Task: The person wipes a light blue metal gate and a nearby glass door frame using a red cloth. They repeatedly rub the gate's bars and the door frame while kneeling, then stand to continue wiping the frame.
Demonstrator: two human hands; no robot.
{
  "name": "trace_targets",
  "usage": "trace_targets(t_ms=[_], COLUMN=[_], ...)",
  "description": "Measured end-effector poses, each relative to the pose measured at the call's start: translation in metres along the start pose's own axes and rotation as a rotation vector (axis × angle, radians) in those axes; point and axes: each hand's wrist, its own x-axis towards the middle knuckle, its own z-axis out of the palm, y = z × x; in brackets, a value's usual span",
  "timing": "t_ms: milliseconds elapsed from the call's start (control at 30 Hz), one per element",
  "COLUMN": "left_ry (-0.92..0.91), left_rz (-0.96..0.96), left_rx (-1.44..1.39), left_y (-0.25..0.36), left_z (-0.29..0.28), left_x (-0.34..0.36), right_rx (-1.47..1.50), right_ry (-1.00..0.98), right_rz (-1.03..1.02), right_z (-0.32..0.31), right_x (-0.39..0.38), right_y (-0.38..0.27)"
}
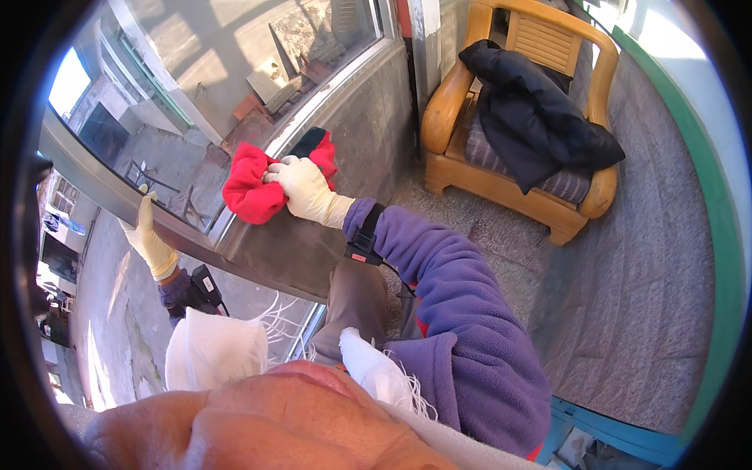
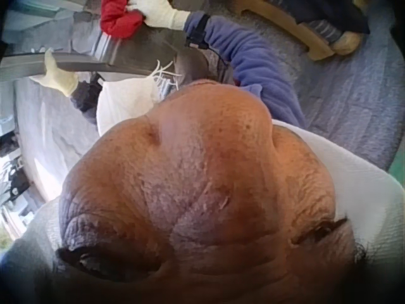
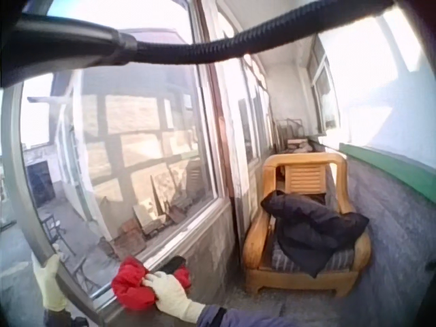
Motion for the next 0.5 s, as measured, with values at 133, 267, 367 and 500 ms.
trace_targets(t_ms=[133, 267, 367, 500], left_ry=[-0.022, -0.086, -0.084, -0.032], left_rz=[0.052, 0.102, 0.092, 0.098], left_rx=[0.091, 0.016, -0.061, 0.017], left_y=[0.002, -0.006, -0.013, -0.01], left_z=[-0.001, -0.006, -0.008, -0.004], left_x=[0.004, 0.006, 0.008, 0.002], right_rx=[-0.038, -0.176, -0.157, -0.18], right_ry=[0.045, 0.217, 0.191, 0.059], right_rz=[-0.138, 0.095, 0.508, 0.483], right_z=[0.001, -0.015, -0.03, -0.023], right_x=[-0.001, 0.007, 0.016, 0.016], right_y=[0.005, 0.072, 0.117, 0.098])
